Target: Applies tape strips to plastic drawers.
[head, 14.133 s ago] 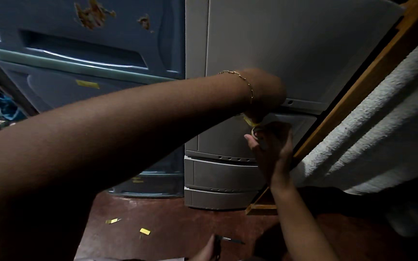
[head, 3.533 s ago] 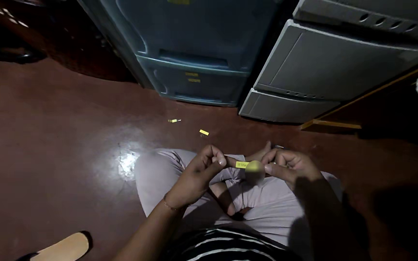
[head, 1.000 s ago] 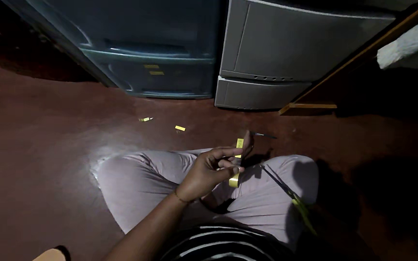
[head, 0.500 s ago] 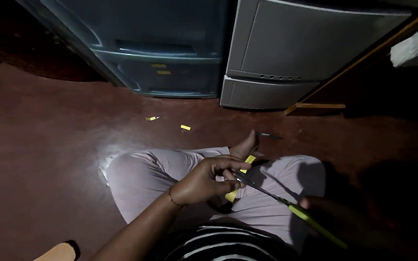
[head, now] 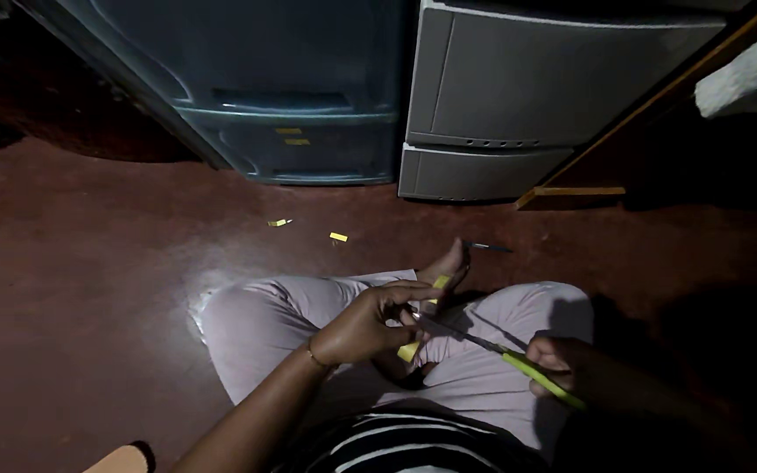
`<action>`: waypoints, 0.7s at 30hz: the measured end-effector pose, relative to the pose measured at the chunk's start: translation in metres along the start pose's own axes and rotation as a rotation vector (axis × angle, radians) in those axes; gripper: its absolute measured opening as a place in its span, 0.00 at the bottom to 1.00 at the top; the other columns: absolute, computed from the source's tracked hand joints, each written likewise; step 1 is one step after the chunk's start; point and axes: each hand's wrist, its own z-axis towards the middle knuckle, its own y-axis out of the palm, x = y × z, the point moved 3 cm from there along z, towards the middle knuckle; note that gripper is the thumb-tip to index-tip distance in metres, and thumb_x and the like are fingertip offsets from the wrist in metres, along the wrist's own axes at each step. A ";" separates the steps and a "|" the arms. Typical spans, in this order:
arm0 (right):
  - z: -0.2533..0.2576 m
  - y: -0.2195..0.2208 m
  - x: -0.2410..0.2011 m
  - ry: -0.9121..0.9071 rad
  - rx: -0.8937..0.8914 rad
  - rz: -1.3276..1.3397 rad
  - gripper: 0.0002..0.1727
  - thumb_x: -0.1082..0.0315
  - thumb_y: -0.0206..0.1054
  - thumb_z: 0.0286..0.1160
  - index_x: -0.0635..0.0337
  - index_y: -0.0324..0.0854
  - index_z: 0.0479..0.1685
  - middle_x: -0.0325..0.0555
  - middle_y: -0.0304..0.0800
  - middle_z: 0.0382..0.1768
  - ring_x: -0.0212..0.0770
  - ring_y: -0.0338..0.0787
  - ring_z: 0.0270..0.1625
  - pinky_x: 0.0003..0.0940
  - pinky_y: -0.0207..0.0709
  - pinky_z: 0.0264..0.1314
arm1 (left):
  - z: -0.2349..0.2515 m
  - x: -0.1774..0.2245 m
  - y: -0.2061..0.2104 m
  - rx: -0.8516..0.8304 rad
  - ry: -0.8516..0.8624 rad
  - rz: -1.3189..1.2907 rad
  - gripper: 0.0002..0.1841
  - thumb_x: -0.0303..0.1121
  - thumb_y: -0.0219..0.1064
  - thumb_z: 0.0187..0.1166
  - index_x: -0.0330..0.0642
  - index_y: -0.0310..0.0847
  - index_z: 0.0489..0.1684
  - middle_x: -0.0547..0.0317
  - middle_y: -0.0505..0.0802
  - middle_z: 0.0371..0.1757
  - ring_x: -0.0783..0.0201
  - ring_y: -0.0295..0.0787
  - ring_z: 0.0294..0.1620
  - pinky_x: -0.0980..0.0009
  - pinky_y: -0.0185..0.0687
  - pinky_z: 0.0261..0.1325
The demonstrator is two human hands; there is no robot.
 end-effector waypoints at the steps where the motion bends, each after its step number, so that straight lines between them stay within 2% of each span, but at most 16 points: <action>1: 0.006 -0.003 0.003 0.007 0.012 -0.010 0.20 0.64 0.76 0.75 0.65 0.77 0.59 0.44 0.88 0.35 0.33 0.87 0.33 0.28 0.82 0.37 | 0.002 -0.006 -0.005 0.048 -0.036 0.053 0.29 0.25 0.75 0.71 0.43 0.79 0.77 0.60 0.85 0.74 0.78 0.88 0.49 0.80 0.86 0.53; 3: 0.024 -0.012 0.007 0.034 0.070 0.003 0.19 0.69 0.72 0.78 0.66 0.75 0.62 0.48 0.91 0.41 0.36 0.92 0.35 0.31 0.87 0.39 | 0.011 -0.024 -0.020 0.186 -0.156 0.137 0.29 0.25 0.74 0.74 0.46 0.77 0.79 0.57 0.86 0.72 0.71 0.91 0.50 0.72 0.89 0.56; 5: 0.052 -0.024 0.000 0.067 0.220 -0.067 0.18 0.69 0.69 0.82 0.68 0.75 0.65 0.54 0.90 0.44 0.42 0.92 0.35 0.37 0.87 0.40 | 0.029 -0.051 -0.039 0.314 -0.259 0.191 0.31 0.23 0.71 0.78 0.47 0.71 0.83 0.50 0.86 0.71 0.66 0.93 0.47 0.66 0.91 0.56; 6: 0.069 -0.030 -0.010 0.102 0.295 -0.145 0.20 0.66 0.67 0.84 0.69 0.75 0.67 0.59 0.89 0.49 0.47 0.92 0.40 0.43 0.88 0.46 | 0.040 -0.068 -0.048 0.373 -0.287 0.226 0.33 0.23 0.71 0.78 0.47 0.68 0.86 0.46 0.87 0.69 0.63 0.94 0.45 0.65 0.91 0.54; 7: 0.087 -0.033 -0.023 0.112 0.374 -0.222 0.22 0.64 0.65 0.84 0.71 0.75 0.69 0.63 0.87 0.53 0.54 0.91 0.48 0.51 0.85 0.54 | 0.051 -0.085 -0.056 0.406 -0.303 0.267 0.35 0.23 0.71 0.78 0.47 0.65 0.88 0.44 0.85 0.71 0.60 0.94 0.45 0.62 0.91 0.54; 9: 0.129 -0.036 -0.046 0.104 0.497 -0.307 0.25 0.63 0.66 0.84 0.71 0.74 0.72 0.68 0.84 0.62 0.61 0.87 0.64 0.58 0.78 0.69 | 0.071 -0.117 -0.066 0.451 -0.341 0.328 0.38 0.25 0.73 0.76 0.48 0.63 0.89 0.40 0.84 0.72 0.55 0.94 0.48 0.57 0.91 0.56; 11: 0.171 -0.037 -0.062 0.102 0.533 -0.354 0.29 0.64 0.67 0.82 0.71 0.69 0.79 0.68 0.81 0.70 0.62 0.83 0.73 0.58 0.74 0.76 | 0.084 -0.132 -0.066 0.466 -0.354 0.279 0.39 0.24 0.73 0.74 0.45 0.61 0.89 0.39 0.78 0.79 0.55 0.93 0.52 0.59 0.90 0.58; 13: 0.197 -0.034 -0.074 0.077 0.505 -0.415 0.29 0.66 0.65 0.83 0.72 0.67 0.80 0.69 0.77 0.74 0.64 0.79 0.77 0.59 0.71 0.79 | 0.086 -0.122 -0.058 0.507 -0.302 0.129 0.41 0.22 0.74 0.73 0.42 0.59 0.90 0.40 0.74 0.83 0.59 0.93 0.53 0.64 0.90 0.55; 15: 0.207 -0.030 -0.083 -0.011 0.487 -0.427 0.24 0.67 0.63 0.85 0.73 0.74 0.75 0.69 0.77 0.74 0.64 0.77 0.78 0.60 0.68 0.82 | 0.077 -0.105 -0.047 0.522 -0.177 -0.039 0.49 0.21 0.75 0.70 0.43 0.48 0.94 0.42 0.73 0.84 0.57 0.89 0.62 0.64 0.90 0.56; 16: 0.206 -0.030 -0.086 -0.067 0.492 -0.351 0.22 0.65 0.61 0.87 0.72 0.77 0.71 0.68 0.79 0.73 0.61 0.79 0.77 0.56 0.69 0.82 | 0.071 -0.095 -0.042 0.517 -0.121 -0.110 0.53 0.20 0.75 0.69 0.46 0.41 0.96 0.44 0.72 0.85 0.57 0.88 0.65 0.63 0.90 0.56; 18: 0.199 -0.029 -0.090 -0.215 0.522 0.016 0.23 0.58 0.61 0.90 0.71 0.79 0.66 0.62 0.85 0.65 0.52 0.87 0.66 0.47 0.80 0.71 | 0.061 -0.077 -0.029 0.507 -0.020 -0.223 0.59 0.18 0.75 0.68 0.49 0.30 0.96 0.48 0.73 0.86 0.59 0.92 0.58 0.64 0.92 0.51; 20: 0.190 -0.022 -0.096 -0.299 0.450 0.477 0.26 0.54 0.61 0.90 0.70 0.76 0.69 0.58 0.87 0.59 0.47 0.91 0.56 0.42 0.87 0.58 | 0.055 -0.063 -0.018 0.476 0.052 -0.268 0.61 0.17 0.75 0.68 0.49 0.23 0.95 0.50 0.73 0.86 0.62 0.95 0.51 0.65 0.94 0.49; 21: 0.185 -0.018 -0.099 -0.318 0.400 0.628 0.27 0.53 0.61 0.89 0.69 0.75 0.71 0.57 0.87 0.57 0.46 0.92 0.53 0.42 0.89 0.54 | 0.055 -0.060 -0.013 0.462 0.087 -0.279 0.61 0.17 0.75 0.68 0.47 0.22 0.95 0.50 0.73 0.86 0.62 0.95 0.48 0.66 0.94 0.48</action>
